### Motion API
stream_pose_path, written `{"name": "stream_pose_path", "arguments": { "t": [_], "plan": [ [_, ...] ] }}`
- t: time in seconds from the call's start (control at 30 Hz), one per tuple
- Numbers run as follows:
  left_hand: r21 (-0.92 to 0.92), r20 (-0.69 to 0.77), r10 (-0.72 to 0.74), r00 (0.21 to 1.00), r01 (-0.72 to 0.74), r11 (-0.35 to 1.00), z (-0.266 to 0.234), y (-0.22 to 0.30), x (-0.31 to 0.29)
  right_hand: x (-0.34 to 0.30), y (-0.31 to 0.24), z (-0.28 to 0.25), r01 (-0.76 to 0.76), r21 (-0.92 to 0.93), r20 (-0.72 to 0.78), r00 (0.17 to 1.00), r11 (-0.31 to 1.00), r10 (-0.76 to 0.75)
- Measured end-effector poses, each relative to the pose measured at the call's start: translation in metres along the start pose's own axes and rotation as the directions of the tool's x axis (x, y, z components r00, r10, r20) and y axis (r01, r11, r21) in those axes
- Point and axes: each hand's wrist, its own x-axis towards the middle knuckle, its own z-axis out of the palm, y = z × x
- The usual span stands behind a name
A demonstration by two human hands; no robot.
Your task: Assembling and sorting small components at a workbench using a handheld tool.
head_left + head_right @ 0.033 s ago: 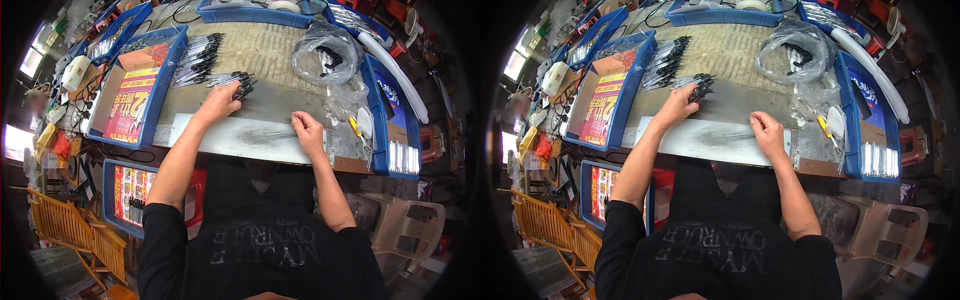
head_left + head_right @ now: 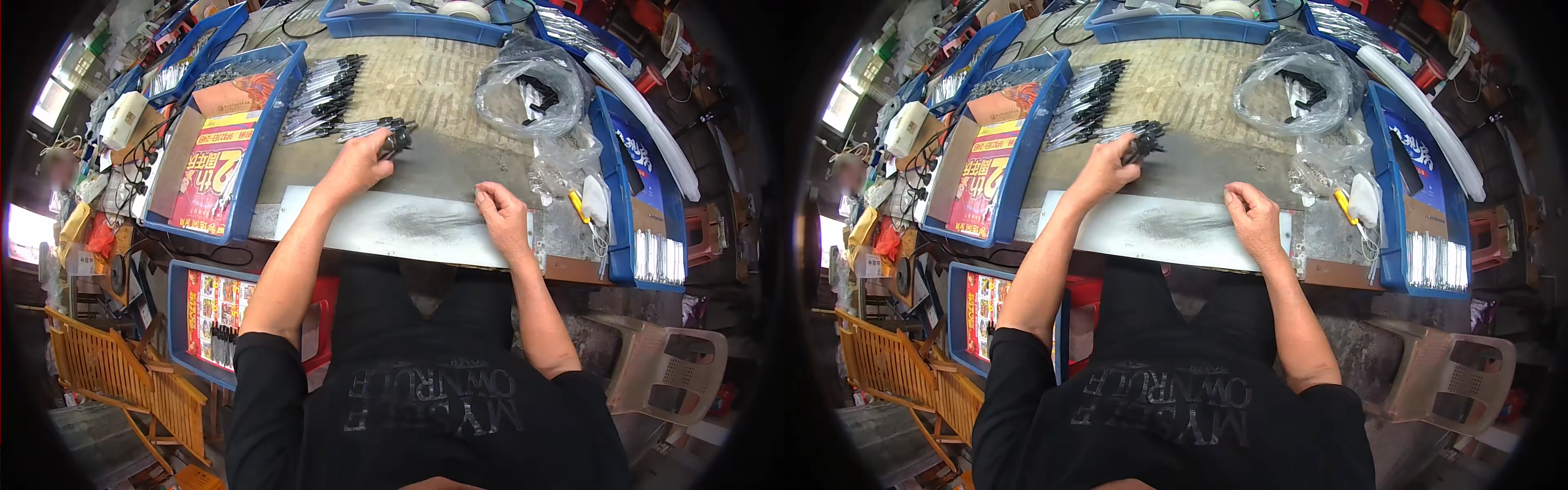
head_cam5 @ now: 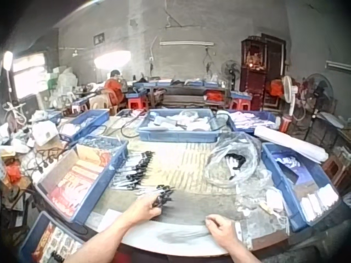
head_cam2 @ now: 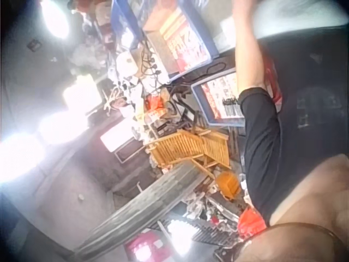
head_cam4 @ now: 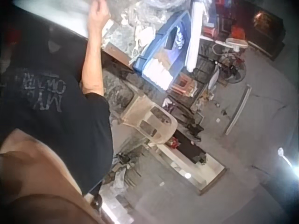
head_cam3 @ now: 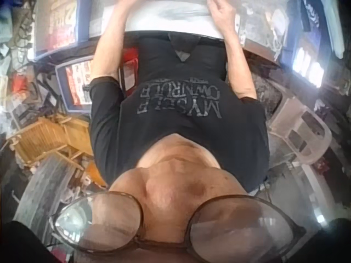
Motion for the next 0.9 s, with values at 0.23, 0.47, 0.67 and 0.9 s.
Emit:
{"name": "stream_pose_path", "arguments": {
  "t": [0.23, 0.47, 0.67, 0.9],
  "plan": [
    [-0.622, -0.211, -0.139, 0.968, -0.023, 0.783, 0.004, 0.009, 0.021, 0.001, -0.001, -0.001, 0.006, -0.028, 0.011, 1.000, 1.000, -0.005],
    [-0.836, -0.187, -0.173, 0.967, -0.064, 0.544, 0.023, 0.014, 0.026, 0.000, 0.000, -0.001, 0.016, -0.049, 0.013, 1.000, 0.999, -0.015],
    [-0.842, -0.240, -0.262, 0.935, -0.067, 0.535, 0.028, 0.005, 0.021, 0.000, 0.000, 0.000, 0.020, -0.033, 0.003, 1.000, 0.999, -0.020],
    [-0.829, -0.219, -0.231, 0.948, -0.056, 0.556, 0.031, 0.004, 0.011, -0.001, -0.001, 0.000, 0.012, -0.033, -0.007, 1.000, 0.999, -0.013]
  ]
}}
